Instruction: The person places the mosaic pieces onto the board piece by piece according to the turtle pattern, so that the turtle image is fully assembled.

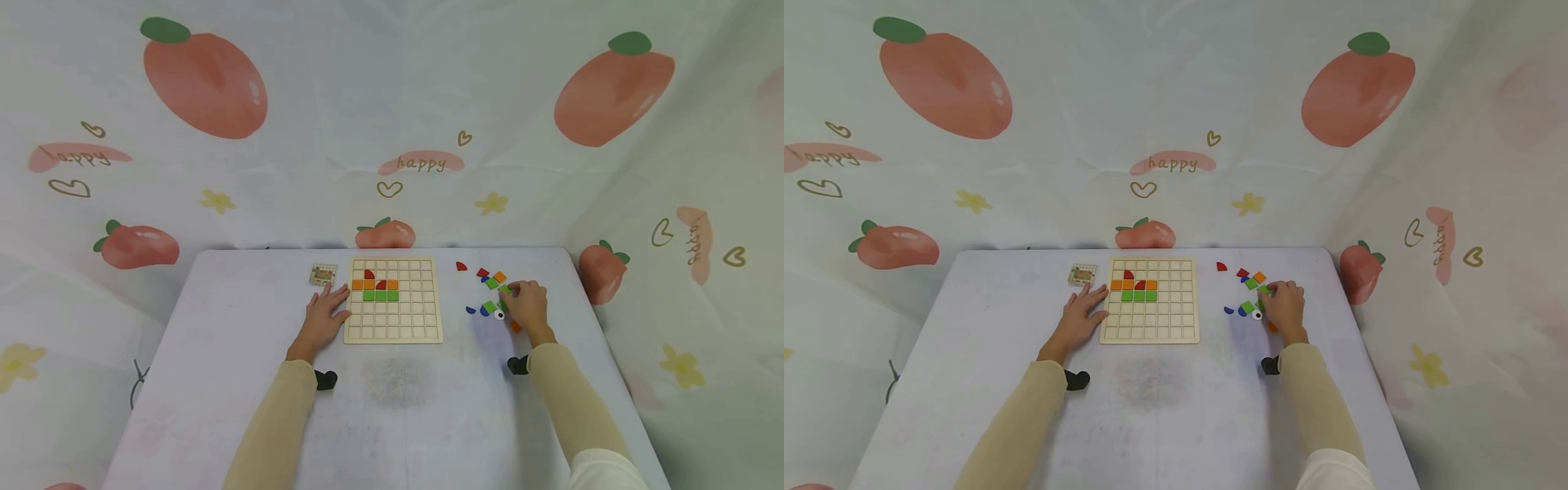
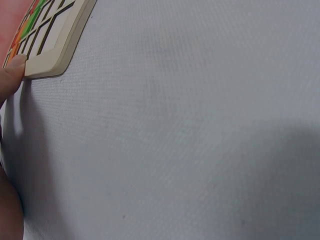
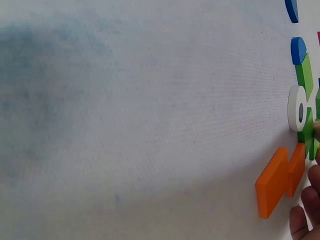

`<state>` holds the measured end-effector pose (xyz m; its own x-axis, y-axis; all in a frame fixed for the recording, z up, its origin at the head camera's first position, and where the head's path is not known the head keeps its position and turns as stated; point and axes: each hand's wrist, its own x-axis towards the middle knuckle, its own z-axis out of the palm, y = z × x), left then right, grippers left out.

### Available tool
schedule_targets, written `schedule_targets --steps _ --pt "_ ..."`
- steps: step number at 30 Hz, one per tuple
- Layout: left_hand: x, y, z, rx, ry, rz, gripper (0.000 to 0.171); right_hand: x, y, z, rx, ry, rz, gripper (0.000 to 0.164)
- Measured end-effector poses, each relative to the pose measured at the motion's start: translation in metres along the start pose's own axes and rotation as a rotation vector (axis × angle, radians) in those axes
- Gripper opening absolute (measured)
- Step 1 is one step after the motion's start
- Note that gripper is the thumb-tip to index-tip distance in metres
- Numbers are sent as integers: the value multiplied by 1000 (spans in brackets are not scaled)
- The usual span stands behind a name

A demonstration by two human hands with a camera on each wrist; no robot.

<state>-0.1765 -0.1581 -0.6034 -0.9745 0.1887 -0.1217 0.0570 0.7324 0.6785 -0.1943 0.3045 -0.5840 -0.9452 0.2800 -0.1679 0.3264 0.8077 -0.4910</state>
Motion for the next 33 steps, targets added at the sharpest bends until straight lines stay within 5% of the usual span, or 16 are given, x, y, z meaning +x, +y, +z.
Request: schedule_targets --steps 25,33 --pt "-1 3 -2 9 -9 -15 61 5 -16 -15 100 -109 11 49" --pt "0 3 -1 12 -10 -9 60 5 -34 -9 117 -113 -120 48"
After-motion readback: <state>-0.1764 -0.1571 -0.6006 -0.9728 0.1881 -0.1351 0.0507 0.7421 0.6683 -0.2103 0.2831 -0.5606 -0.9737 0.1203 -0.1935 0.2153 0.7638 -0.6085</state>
